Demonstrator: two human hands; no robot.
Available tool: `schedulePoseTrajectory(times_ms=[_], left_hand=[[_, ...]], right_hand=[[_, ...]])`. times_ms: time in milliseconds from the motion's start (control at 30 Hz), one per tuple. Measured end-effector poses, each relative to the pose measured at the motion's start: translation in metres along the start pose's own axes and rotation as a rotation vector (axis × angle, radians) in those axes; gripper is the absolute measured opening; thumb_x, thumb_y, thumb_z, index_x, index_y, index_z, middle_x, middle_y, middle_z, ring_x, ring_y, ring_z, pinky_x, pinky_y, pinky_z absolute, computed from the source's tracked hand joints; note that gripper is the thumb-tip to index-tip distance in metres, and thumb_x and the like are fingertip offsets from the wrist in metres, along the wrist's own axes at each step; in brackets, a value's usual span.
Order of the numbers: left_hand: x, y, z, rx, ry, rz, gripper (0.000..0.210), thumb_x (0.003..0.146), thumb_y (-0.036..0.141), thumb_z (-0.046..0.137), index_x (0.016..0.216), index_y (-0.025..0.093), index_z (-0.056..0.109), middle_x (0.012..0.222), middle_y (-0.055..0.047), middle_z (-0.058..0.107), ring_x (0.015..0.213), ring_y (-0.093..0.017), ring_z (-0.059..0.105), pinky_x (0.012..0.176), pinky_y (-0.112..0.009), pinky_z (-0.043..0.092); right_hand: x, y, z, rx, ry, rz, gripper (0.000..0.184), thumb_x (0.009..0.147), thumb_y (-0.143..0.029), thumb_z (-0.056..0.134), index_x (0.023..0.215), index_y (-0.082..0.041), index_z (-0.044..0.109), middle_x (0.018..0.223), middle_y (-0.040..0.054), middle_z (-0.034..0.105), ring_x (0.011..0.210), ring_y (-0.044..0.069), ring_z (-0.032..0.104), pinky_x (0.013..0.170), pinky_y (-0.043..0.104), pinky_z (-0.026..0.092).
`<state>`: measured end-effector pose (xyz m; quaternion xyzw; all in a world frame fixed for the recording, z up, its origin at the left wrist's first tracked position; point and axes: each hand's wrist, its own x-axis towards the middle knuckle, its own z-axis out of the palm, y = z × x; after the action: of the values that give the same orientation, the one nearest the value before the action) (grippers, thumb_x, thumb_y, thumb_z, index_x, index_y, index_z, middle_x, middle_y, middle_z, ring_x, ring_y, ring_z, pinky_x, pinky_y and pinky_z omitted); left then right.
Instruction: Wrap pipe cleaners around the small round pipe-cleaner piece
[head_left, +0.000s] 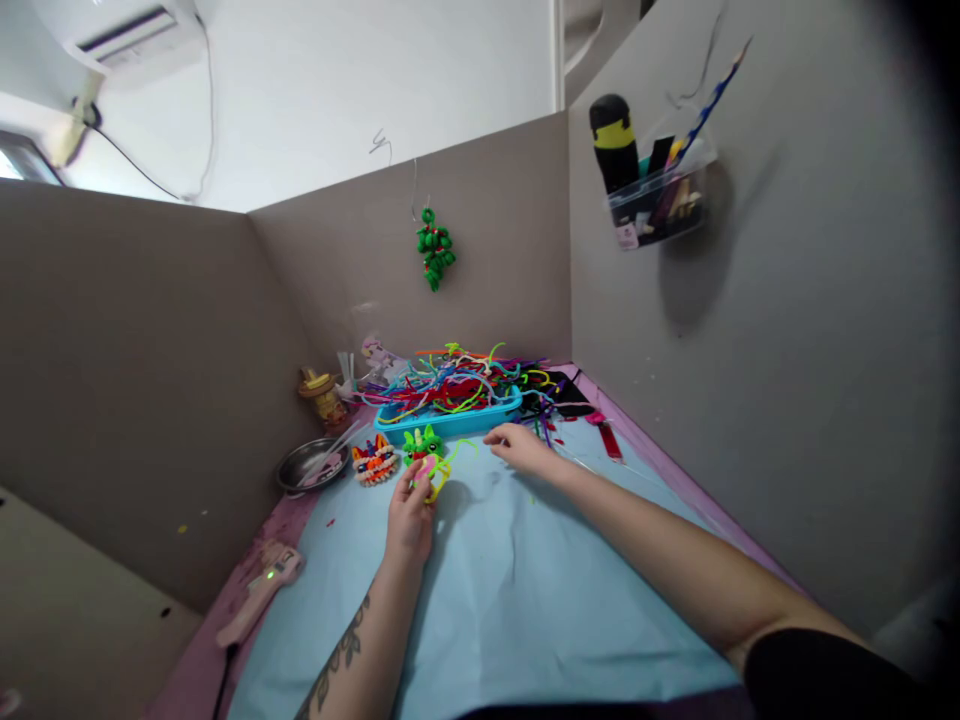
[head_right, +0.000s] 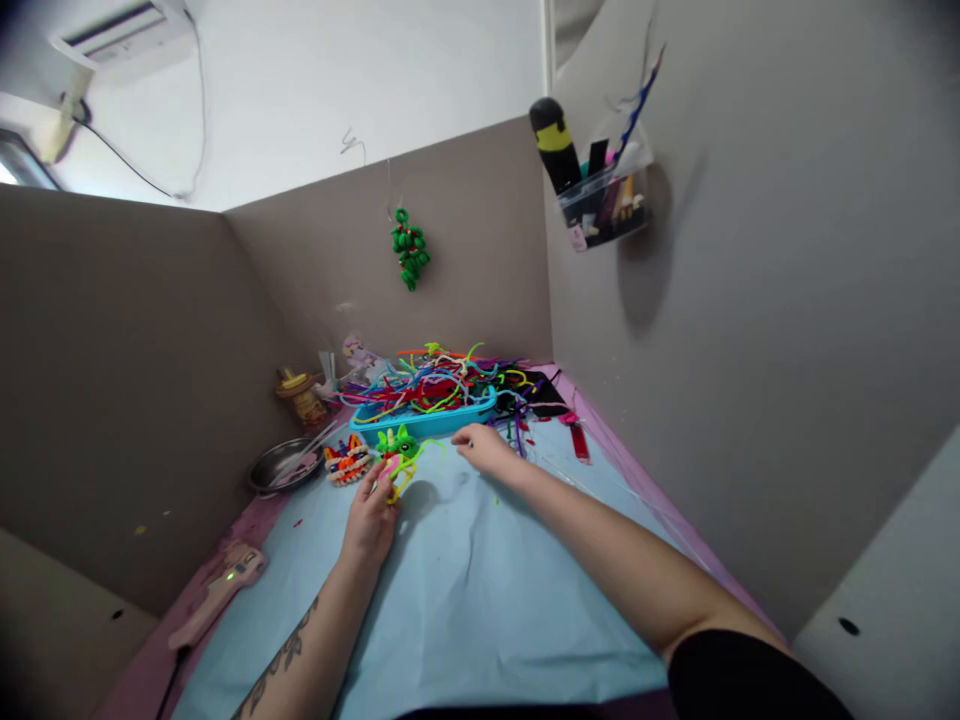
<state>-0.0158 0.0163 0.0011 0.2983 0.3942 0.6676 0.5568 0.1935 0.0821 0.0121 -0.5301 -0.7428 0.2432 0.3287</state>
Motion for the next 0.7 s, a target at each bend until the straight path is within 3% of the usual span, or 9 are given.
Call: schedulePoseTrajectory(times_ms=[33, 67, 200, 400, 600, 700], left_hand=[[0.0, 0.001, 0.0, -0.013, 0.007, -0.008, 0.051, 0.053, 0.026, 0.078, 0.101, 0.019, 0.059, 0.083, -0.002, 0.065, 0.065, -0.009, 0.057, 0.057, -0.02, 0.039], [0.0, 0.001, 0.001, -0.023, 0.011, -0.018, 0.051, 0.053, 0.026, 0.078, 0.1, 0.019, 0.059, 0.081, -0.001, 0.064, 0.063, -0.008, 0.056, 0.056, -0.019, 0.039], [-0.001, 0.001, 0.001, -0.046, -0.004, -0.058, 0.053, 0.051, 0.026, 0.079, 0.1, 0.019, 0.06, 0.073, 0.002, 0.062, 0.059, -0.007, 0.053, 0.056, -0.019, 0.039], [0.0, 0.0, -0.001, -0.061, -0.011, -0.053, 0.051, 0.053, 0.026, 0.079, 0.1, 0.019, 0.06, 0.07, 0.003, 0.061, 0.056, -0.005, 0.05, 0.056, -0.019, 0.038], [0.004, -0.004, -0.006, -0.047, -0.013, -0.024, 0.052, 0.053, 0.027, 0.079, 0.101, 0.018, 0.061, 0.07, 0.002, 0.06, 0.055, -0.005, 0.049, 0.056, -0.019, 0.037], [0.004, -0.006, -0.007, -0.036, -0.021, -0.011, 0.052, 0.054, 0.028, 0.078, 0.101, 0.018, 0.061, 0.07, 0.002, 0.06, 0.054, -0.006, 0.049, 0.056, -0.02, 0.037]], right_hand=[[0.003, 0.005, -0.013, -0.318, -0.059, 0.008, 0.018, 0.075, -0.017, 0.053, 0.084, -0.02, 0.068, 0.094, 0.0061, 0.065, 0.087, 0.017, 0.056, 0.073, 0.025, 0.042], [0.004, 0.009, -0.025, -0.426, -0.07, 0.039, 0.018, 0.074, -0.013, 0.053, 0.08, -0.018, 0.069, 0.095, 0.0094, 0.064, 0.09, 0.02, 0.056, 0.075, 0.027, 0.041], [0.003, 0.029, -0.048, -0.642, -0.132, 0.11, 0.019, 0.066, -0.004, 0.056, 0.079, -0.01, 0.069, 0.094, 0.0188, 0.063, 0.093, 0.028, 0.056, 0.075, 0.032, 0.042], [-0.001, 0.043, -0.042, -0.8, -0.24, 0.136, 0.027, 0.064, -0.006, 0.059, 0.09, -0.009, 0.067, 0.1, 0.02, 0.06, 0.096, 0.031, 0.055, 0.073, 0.035, 0.045], [-0.004, 0.037, -0.046, -0.85, -0.272, 0.054, 0.03, 0.061, -0.005, 0.06, 0.091, -0.008, 0.066, 0.109, 0.0217, 0.056, 0.101, 0.031, 0.052, 0.074, 0.034, 0.045], [-0.005, 0.032, -0.044, -0.847, -0.257, 0.018, 0.024, 0.065, -0.008, 0.058, 0.088, -0.011, 0.067, 0.103, 0.0203, 0.059, 0.1, 0.03, 0.053, 0.075, 0.033, 0.043]])
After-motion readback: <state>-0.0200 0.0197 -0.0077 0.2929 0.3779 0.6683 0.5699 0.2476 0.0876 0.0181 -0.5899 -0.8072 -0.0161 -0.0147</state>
